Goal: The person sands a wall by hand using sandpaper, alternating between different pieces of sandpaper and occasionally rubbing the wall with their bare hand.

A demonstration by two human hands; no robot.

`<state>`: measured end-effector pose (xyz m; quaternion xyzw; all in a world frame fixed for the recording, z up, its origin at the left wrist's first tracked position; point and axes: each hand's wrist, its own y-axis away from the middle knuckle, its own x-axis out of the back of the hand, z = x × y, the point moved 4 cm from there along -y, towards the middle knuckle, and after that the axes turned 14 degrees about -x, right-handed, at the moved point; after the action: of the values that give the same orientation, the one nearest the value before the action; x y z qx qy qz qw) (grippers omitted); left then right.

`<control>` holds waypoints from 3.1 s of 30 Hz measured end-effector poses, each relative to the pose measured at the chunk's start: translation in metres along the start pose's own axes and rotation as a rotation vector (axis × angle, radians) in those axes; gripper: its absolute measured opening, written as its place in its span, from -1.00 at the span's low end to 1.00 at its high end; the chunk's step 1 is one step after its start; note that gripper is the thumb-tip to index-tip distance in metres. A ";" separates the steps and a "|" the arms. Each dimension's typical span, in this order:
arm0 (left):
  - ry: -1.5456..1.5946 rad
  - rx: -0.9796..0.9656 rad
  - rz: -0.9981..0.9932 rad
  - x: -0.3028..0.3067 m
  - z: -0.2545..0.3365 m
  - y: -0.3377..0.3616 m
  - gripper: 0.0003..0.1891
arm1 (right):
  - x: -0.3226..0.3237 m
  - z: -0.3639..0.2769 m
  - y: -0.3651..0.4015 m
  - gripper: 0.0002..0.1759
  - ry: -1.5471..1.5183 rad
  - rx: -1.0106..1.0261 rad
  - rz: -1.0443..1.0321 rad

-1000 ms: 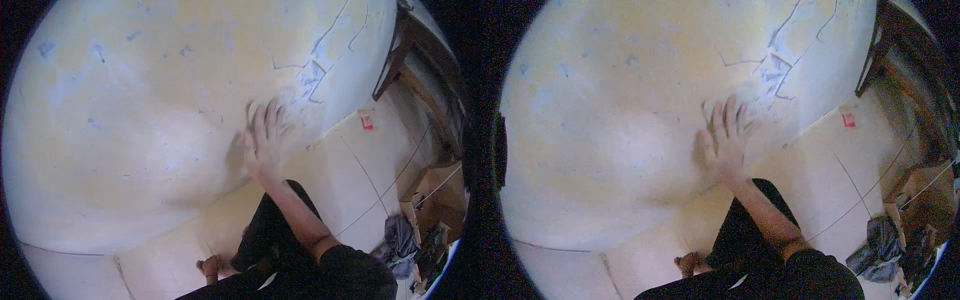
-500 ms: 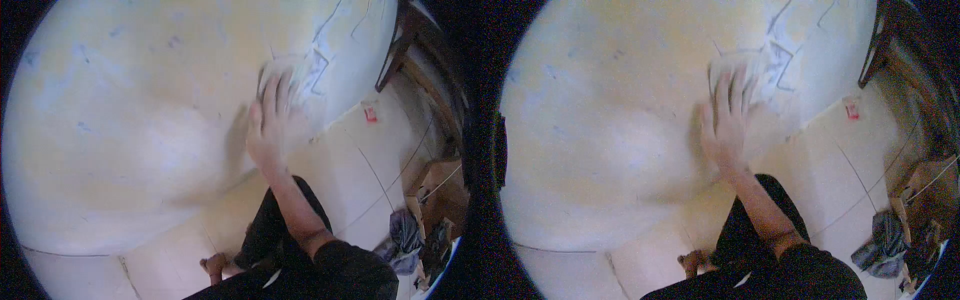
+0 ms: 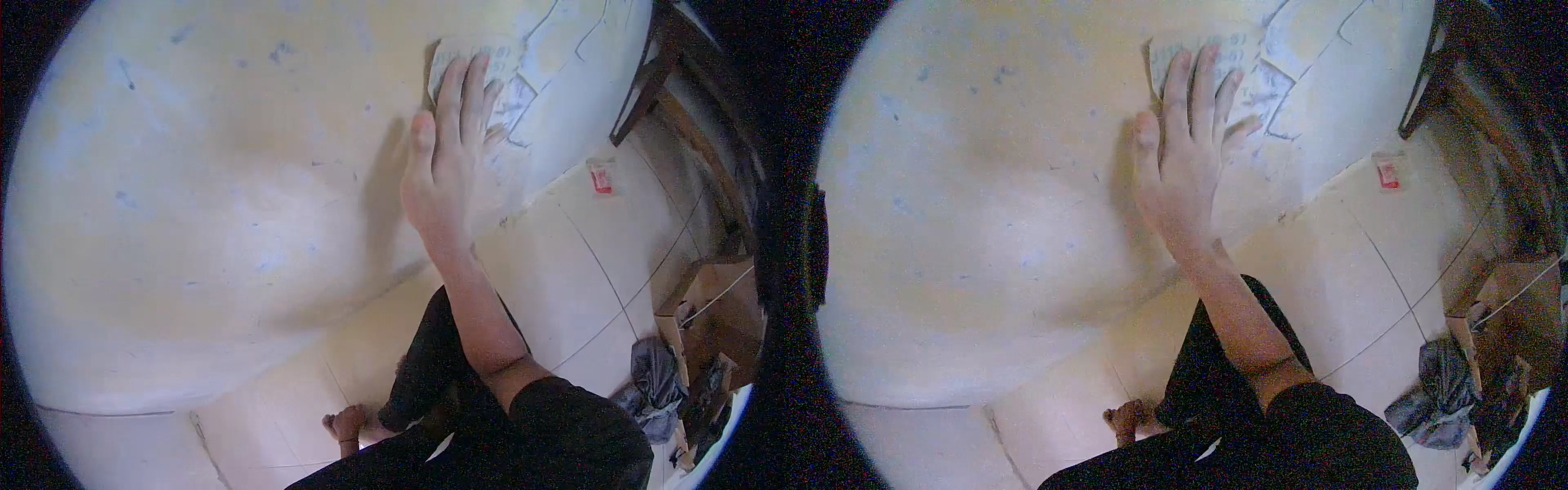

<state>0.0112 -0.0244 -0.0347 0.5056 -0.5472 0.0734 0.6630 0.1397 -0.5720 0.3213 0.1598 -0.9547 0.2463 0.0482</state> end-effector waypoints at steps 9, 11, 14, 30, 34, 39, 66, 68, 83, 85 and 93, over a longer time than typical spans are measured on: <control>-0.012 0.001 0.011 -0.004 -0.006 -0.003 -0.82 | 0.001 0.006 0.017 -0.33 0.000 -0.023 -0.034; -0.004 0.004 -0.001 -0.002 -0.005 -0.004 -0.82 | 0.010 -0.005 -0.007 -0.32 -0.129 -0.007 0.021; -0.003 0.006 -0.010 0.000 -0.006 -0.007 -0.83 | 0.000 0.005 0.036 -0.33 0.293 -0.022 -0.106; -0.130 -0.012 0.010 -0.005 -0.005 -0.005 -0.83 | -0.020 0.013 0.070 -0.27 0.153 -0.044 -0.196; -0.070 0.031 -0.085 0.014 0.009 0.011 -0.76 | -0.004 -0.001 0.025 -0.26 0.066 -0.055 -0.094; -0.035 0.010 -0.002 0.014 0.001 -0.020 -0.69 | -0.034 0.025 0.086 -0.27 0.133 0.050 -0.194; -0.042 -0.024 0.063 0.004 -0.001 0.011 -0.69 | -0.020 0.028 0.062 -0.19 -0.168 -0.063 -0.115; 0.011 -0.018 0.061 0.004 0.002 0.008 -0.69 | -0.012 0.026 0.031 -0.18 -0.205 -0.074 -0.037; 0.046 0.022 -0.142 0.010 0.004 -0.002 -0.70 | -0.024 0.030 0.086 -0.22 -0.115 0.005 -0.184; 0.037 0.039 -0.123 0.015 0.001 -0.006 -0.69 | -0.043 0.045 0.129 -0.24 -0.155 0.058 -0.232; 0.088 0.071 -0.107 -0.025 -0.014 -0.003 -0.61 | 0.001 0.062 0.026 -0.30 -0.088 -0.145 0.055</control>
<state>0.0125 -0.0038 -0.0547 0.5534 -0.4869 0.0793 0.6710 0.1294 -0.5810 0.2550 0.1401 -0.9753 0.1704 0.0106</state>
